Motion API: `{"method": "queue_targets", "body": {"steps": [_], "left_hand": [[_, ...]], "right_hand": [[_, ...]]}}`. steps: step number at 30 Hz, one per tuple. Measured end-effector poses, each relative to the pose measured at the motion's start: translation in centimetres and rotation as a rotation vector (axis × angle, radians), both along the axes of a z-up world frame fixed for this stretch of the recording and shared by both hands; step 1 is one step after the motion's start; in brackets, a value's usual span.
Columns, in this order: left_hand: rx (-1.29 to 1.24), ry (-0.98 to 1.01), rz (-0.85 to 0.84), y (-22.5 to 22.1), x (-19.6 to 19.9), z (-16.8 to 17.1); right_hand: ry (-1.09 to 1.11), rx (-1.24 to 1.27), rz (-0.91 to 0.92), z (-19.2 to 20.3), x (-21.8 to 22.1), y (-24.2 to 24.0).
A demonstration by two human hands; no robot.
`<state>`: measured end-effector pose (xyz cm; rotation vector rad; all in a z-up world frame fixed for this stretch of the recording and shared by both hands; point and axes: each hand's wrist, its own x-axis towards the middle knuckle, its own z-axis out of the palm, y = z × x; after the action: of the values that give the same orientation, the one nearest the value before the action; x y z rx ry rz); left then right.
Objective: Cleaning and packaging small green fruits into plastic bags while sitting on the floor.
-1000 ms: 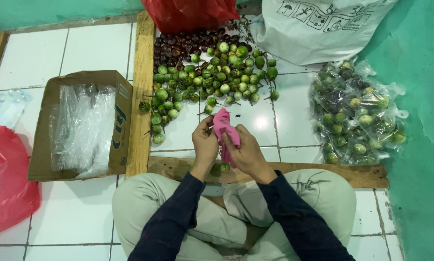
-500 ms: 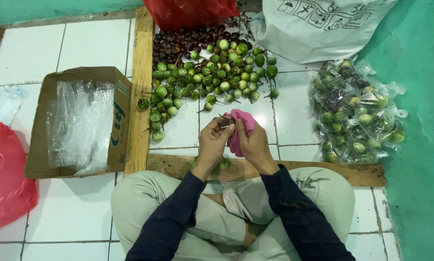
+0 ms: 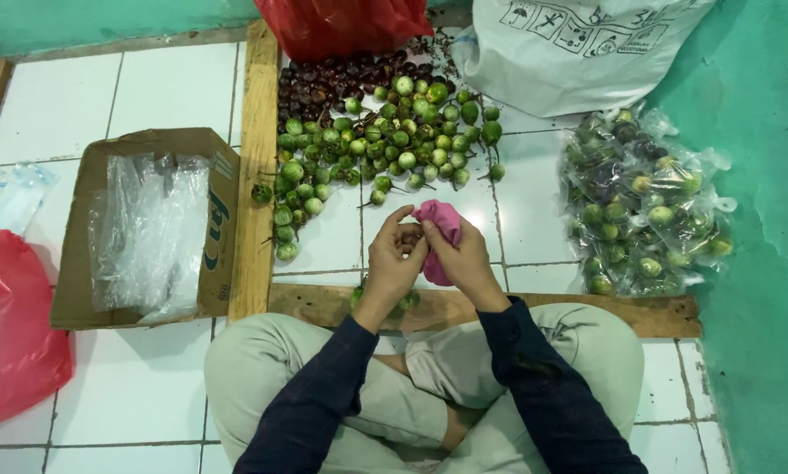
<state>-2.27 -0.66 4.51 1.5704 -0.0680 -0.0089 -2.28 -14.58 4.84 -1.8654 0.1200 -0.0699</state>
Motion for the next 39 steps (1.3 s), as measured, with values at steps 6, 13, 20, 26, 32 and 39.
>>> {"method": "queue_targets", "body": {"steps": [6,13,20,26,32,39], "left_hand": [[0.038,0.005,-0.117,0.0,0.8,0.3],[-0.079,0.119,-0.076,0.7,1.5,-2.6],[-0.371,0.449,0.149,1.6,2.7,-6.5],[-0.430,0.497,0.182,1.7,2.9,-7.4],[-0.436,0.471,0.053,1.2,1.8,-3.8],[-0.251,0.264,0.024,1.0,1.6,-4.6]], "right_hand": [[-0.086,0.105,-0.111,3.8,-0.1,1.1],[-0.096,0.190,-0.159,4.6,-1.1,1.2],[-0.169,-0.099,0.142,0.8,-1.1,1.9],[-0.183,-0.115,0.164,1.1,-1.2,1.3],[-0.155,-0.074,0.119,1.3,-1.1,0.9],[0.094,-0.004,0.077,3.0,-1.1,0.7]]}}
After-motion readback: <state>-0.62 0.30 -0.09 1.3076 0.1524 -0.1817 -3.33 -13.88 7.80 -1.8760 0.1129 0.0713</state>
